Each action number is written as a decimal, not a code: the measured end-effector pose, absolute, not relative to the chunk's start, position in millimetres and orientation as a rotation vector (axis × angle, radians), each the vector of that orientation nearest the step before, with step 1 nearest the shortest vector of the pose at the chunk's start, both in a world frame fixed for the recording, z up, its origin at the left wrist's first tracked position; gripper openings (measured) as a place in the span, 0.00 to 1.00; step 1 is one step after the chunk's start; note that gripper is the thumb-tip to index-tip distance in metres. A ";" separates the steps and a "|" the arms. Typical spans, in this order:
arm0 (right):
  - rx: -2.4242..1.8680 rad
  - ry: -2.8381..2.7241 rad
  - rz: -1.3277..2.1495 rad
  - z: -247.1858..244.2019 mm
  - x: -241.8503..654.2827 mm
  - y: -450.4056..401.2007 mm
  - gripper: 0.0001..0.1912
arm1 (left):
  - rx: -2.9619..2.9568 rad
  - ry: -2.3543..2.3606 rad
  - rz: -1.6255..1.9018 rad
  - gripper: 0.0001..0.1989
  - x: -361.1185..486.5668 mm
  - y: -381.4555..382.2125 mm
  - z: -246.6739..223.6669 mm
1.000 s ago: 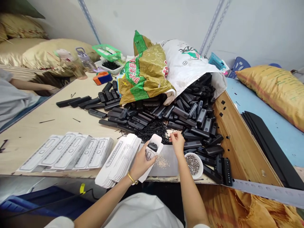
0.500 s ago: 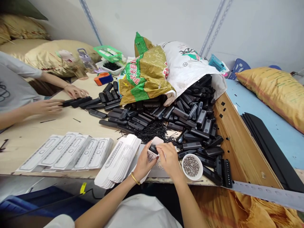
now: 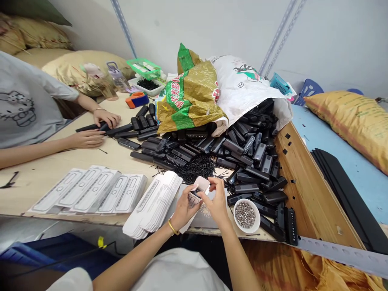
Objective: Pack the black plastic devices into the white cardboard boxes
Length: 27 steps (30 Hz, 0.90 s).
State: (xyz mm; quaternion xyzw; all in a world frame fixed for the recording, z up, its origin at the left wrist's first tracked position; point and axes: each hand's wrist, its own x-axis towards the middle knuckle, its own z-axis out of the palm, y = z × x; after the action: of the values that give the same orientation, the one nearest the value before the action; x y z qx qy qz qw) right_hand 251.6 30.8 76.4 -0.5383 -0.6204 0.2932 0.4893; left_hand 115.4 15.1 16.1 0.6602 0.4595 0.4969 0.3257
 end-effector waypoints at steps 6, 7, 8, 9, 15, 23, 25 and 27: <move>-1.255 -1.360 0.649 49.3 218.3 27.9 0.07 | 1.683 1.119 1.206 0.34 113.4 20.6 20.4; -1.227 -1.408 0.533 48.1 214.6 24.6 0.05 | 1.662 1.113 1.171 0.37 113.2 21.0 21.4; -1.196 -1.461 0.445 47.9 212.4 21.7 0.05 | 1.647 1.115 1.143 0.38 113.2 21.2 22.3; -1.179 -1.501 0.391 48.5 211.8 19.6 0.05 | 1.642 1.127 1.121 0.38 113.4 21.2 22.8; -1.195 -1.572 0.256 48.5 217.4 21.9 0.08 | 1.659 1.183 1.087 0.36 113.8 19.8 20.4; -1.155 -1.679 0.331 30.0 220.6 10.2 0.16 | 1.626 1.311 1.064 0.31 105.0 13.0 24.9; -1.272 -1.563 0.421 31.5 230.9 8.5 0.17 | 1.641 1.431 1.003 0.29 88.8 18.3 42.9; -1.416 -1.499 0.468 33.0 246.1 8.0 0.16 | 1.667 1.660 0.969 0.27 59.8 27.9 62.9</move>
State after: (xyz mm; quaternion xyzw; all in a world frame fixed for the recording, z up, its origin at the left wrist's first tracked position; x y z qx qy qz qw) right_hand 246.1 8.0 33.0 -0.5831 -0.6176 0.1929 0.4913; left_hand 59.8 27.9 62.9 0.6262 0.6235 0.3639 0.2942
